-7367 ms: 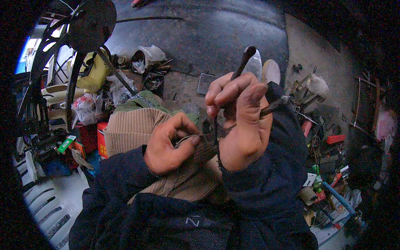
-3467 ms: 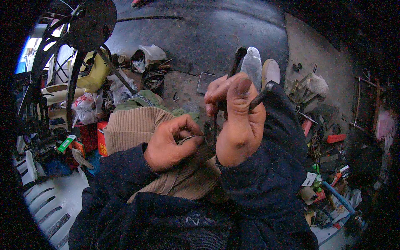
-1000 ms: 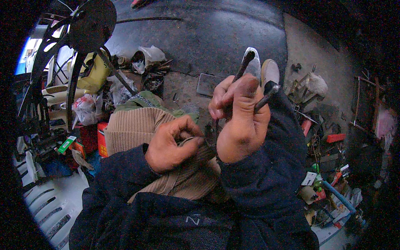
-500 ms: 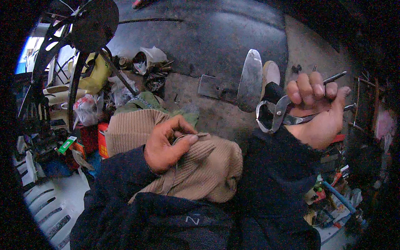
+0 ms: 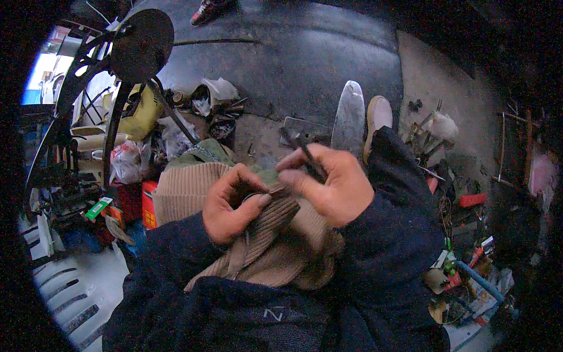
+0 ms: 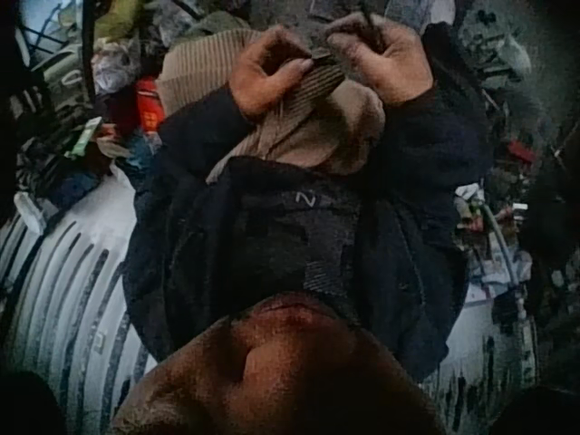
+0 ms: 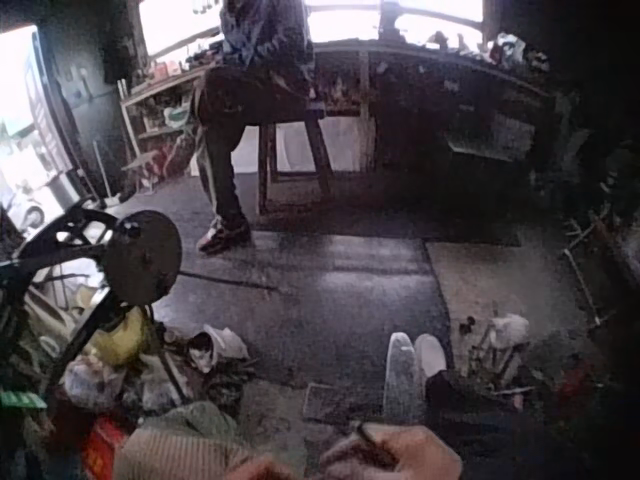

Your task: The person repairs a corduroy garment by hand-sewing a zipper and then using pliers to crimp metal zipper teeth. They manipulate the fabric and zipper with both hands, then use pliers to secure the zipper teeth along the edge.

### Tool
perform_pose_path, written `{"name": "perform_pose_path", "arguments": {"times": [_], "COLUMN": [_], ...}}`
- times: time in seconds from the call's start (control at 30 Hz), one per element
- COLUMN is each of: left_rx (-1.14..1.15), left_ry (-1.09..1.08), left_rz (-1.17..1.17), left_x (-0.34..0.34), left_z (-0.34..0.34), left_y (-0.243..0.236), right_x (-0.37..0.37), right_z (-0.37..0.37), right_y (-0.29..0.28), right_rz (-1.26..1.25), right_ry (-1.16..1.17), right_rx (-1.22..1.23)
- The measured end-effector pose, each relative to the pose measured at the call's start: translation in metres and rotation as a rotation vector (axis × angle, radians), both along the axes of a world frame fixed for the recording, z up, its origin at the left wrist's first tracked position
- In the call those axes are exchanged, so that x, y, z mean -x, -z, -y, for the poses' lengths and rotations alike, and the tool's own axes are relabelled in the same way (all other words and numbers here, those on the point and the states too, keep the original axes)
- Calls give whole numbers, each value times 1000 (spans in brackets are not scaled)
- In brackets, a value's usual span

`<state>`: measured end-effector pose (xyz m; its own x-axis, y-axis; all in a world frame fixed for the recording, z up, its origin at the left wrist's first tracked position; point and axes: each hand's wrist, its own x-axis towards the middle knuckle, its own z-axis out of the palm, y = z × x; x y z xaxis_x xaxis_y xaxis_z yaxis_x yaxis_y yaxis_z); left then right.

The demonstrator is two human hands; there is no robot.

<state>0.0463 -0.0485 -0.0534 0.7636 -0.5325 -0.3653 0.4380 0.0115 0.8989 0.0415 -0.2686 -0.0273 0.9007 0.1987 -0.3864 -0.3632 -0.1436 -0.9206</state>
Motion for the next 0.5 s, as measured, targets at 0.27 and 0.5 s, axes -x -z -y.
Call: {"name": "perform_pose_path", "arguments": {"times": [0.27,0.5], "left_rx": [71,102], "left_ry": [-5,7], "left_rz": [-70,-121], "left_x": [-9,-9], "left_z": [-11,-9], "left_y": [2,3], "right_x": [7,11], "right_z": [4,3], "right_y": [4,-1], "right_rz": [74,14], "right_ry": [-118,-20], "right_rx": [56,-69]}}
